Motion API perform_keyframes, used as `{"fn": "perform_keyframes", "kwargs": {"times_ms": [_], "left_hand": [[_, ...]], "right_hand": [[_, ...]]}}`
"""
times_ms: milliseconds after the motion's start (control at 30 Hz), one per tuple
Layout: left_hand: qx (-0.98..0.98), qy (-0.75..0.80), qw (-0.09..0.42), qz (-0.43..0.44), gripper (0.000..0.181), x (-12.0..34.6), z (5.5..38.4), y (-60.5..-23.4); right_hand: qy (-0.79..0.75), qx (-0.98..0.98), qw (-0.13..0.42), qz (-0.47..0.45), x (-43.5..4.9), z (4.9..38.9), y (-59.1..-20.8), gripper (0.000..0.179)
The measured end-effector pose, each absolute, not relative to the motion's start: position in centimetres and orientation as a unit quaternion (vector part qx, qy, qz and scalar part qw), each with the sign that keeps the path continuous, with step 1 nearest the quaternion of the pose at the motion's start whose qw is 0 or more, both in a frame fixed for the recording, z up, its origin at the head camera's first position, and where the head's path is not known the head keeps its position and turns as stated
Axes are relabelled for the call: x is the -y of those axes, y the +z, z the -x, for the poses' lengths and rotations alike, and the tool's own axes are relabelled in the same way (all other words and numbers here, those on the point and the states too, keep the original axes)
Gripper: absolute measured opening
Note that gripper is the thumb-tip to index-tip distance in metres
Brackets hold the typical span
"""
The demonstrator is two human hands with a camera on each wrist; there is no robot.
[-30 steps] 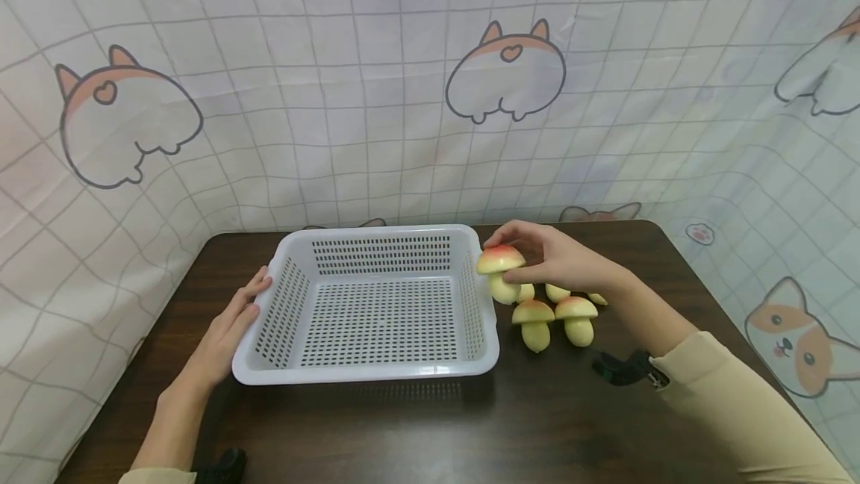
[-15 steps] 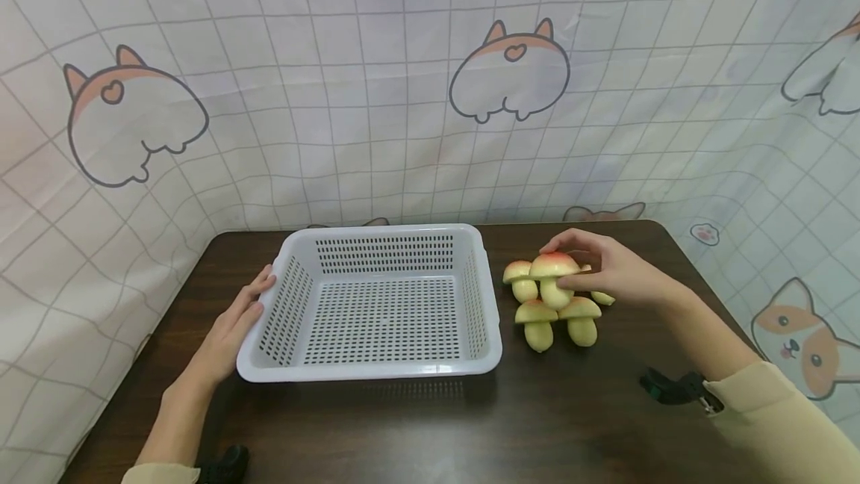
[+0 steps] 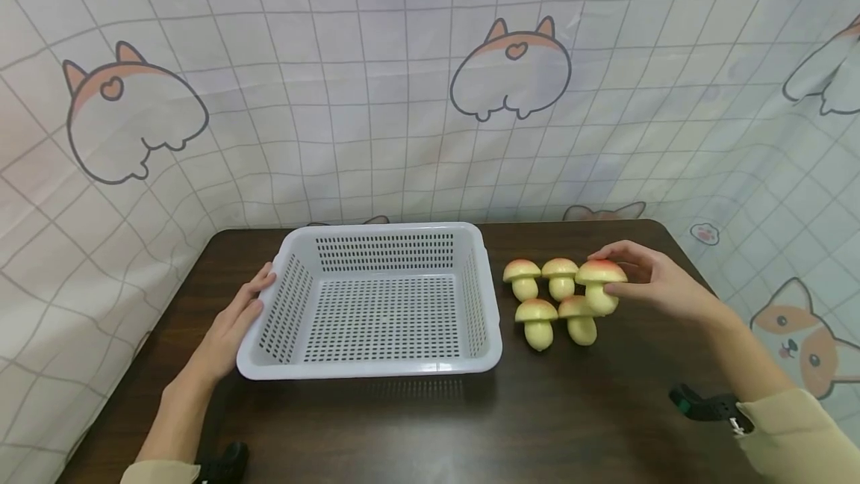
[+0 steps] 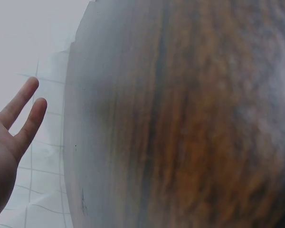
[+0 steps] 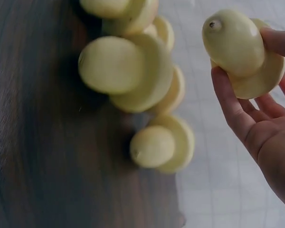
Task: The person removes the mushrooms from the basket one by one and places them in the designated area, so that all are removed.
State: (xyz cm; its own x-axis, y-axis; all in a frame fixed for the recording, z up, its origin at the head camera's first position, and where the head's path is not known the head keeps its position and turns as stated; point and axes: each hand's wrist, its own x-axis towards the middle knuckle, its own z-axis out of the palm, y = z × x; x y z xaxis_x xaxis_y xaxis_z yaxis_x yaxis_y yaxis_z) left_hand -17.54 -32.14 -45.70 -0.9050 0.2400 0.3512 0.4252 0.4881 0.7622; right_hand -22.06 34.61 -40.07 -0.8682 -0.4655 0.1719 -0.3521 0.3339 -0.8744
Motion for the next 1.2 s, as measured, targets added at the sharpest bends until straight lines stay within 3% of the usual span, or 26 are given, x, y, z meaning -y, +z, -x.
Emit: {"fn": "perform_keyframes", "kwargs": {"times_ms": [467, 1200], "left_hand": [[0.858, -0.468, 0.094, 0.190, 0.046, 32.3, 17.7, -45.9], [0.862, -0.463, 0.100, 0.183, 0.045, 32.1, 17.5, -45.8]], "right_hand": [[-0.497, -0.836, 0.032, 0.230, -38.7, 21.4, -43.1, 0.040], [-0.450, -0.869, 0.044, 0.202, -40.6, 20.7, -47.2, 0.042]]}}
